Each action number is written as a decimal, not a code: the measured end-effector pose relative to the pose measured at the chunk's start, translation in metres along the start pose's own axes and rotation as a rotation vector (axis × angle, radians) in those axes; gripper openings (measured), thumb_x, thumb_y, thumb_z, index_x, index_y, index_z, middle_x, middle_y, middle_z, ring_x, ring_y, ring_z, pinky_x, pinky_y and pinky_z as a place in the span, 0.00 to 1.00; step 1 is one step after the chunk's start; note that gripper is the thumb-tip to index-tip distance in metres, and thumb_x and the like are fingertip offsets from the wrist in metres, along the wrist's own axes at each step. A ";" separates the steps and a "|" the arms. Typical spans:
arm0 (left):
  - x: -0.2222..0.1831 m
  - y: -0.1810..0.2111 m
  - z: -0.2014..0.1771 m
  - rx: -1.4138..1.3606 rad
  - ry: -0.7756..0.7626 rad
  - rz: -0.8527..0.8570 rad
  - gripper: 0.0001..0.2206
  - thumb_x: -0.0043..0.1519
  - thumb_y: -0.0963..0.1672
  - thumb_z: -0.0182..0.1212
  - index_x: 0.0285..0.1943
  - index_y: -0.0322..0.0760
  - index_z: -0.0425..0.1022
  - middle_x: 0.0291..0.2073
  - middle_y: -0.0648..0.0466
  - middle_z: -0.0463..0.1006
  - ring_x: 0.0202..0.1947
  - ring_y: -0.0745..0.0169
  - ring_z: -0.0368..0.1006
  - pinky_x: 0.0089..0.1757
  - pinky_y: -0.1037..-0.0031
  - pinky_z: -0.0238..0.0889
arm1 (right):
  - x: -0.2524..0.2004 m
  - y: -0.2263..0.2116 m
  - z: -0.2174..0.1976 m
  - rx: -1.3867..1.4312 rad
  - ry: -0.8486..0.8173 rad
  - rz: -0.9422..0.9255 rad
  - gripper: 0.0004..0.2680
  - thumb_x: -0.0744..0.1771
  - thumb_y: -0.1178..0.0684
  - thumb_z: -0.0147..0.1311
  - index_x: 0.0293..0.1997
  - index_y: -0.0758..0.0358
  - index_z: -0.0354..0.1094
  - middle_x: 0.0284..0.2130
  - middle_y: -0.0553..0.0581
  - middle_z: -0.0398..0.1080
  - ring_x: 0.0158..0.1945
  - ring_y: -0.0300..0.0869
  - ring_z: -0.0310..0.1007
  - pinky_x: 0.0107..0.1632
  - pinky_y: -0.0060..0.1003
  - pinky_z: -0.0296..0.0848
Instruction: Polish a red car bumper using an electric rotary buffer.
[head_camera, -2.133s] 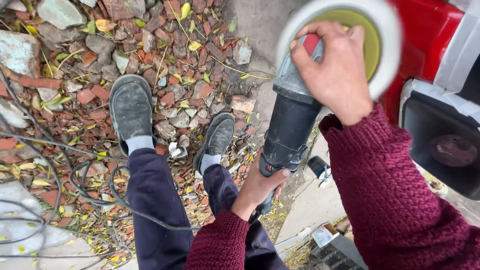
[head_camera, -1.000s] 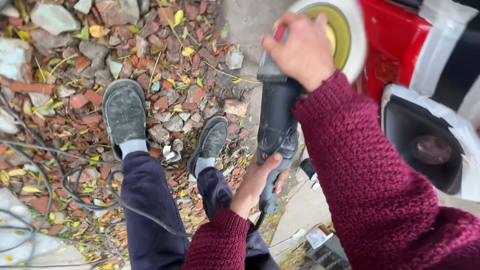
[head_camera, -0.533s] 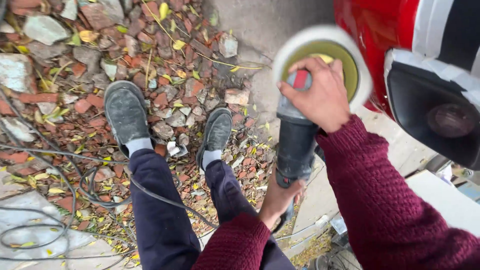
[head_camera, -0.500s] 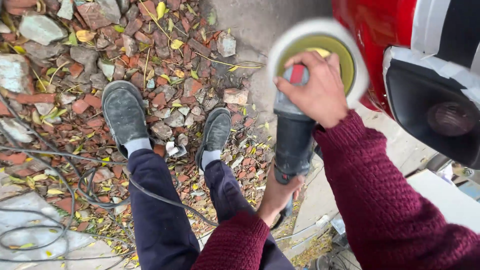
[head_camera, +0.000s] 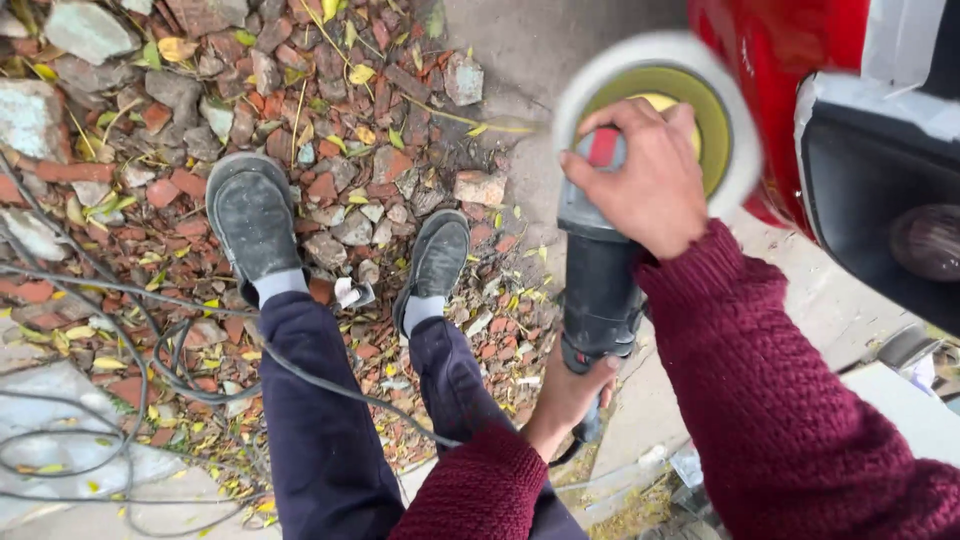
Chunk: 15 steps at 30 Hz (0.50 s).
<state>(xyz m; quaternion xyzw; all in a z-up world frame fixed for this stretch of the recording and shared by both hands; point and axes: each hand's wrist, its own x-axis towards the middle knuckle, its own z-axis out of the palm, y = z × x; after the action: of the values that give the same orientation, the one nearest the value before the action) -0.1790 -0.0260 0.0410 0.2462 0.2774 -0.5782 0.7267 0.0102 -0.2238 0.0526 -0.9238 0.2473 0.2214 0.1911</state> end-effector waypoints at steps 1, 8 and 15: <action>-0.007 -0.005 0.001 -0.029 0.004 -0.022 0.23 0.62 0.41 0.67 0.62 0.34 0.60 0.30 0.54 0.75 0.21 0.69 0.70 0.23 0.76 0.66 | -0.011 -0.001 -0.004 -0.008 0.002 0.006 0.12 0.64 0.46 0.67 0.44 0.60 0.73 0.47 0.58 0.74 0.52 0.55 0.60 0.58 0.48 0.60; 0.006 0.010 0.022 0.043 0.031 0.181 0.30 0.59 0.41 0.71 0.68 0.34 0.58 0.45 0.54 0.76 0.36 0.72 0.73 0.37 0.79 0.69 | -0.012 -0.020 -0.035 0.030 0.073 -0.113 0.11 0.65 0.49 0.69 0.47 0.61 0.73 0.47 0.57 0.74 0.53 0.54 0.58 0.59 0.44 0.62; 0.021 0.020 0.042 0.026 0.082 0.200 0.31 0.59 0.42 0.71 0.68 0.33 0.58 0.47 0.52 0.76 0.38 0.71 0.73 0.38 0.79 0.70 | 0.009 -0.021 -0.050 0.125 0.143 -0.357 0.09 0.65 0.55 0.67 0.45 0.62 0.72 0.49 0.55 0.73 0.61 0.52 0.60 0.65 0.45 0.60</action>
<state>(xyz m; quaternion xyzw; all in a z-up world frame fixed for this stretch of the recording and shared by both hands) -0.1508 -0.0654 0.0579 0.3056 0.2734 -0.4960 0.7654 0.0448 -0.2335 0.0947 -0.9527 0.1058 0.1021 0.2659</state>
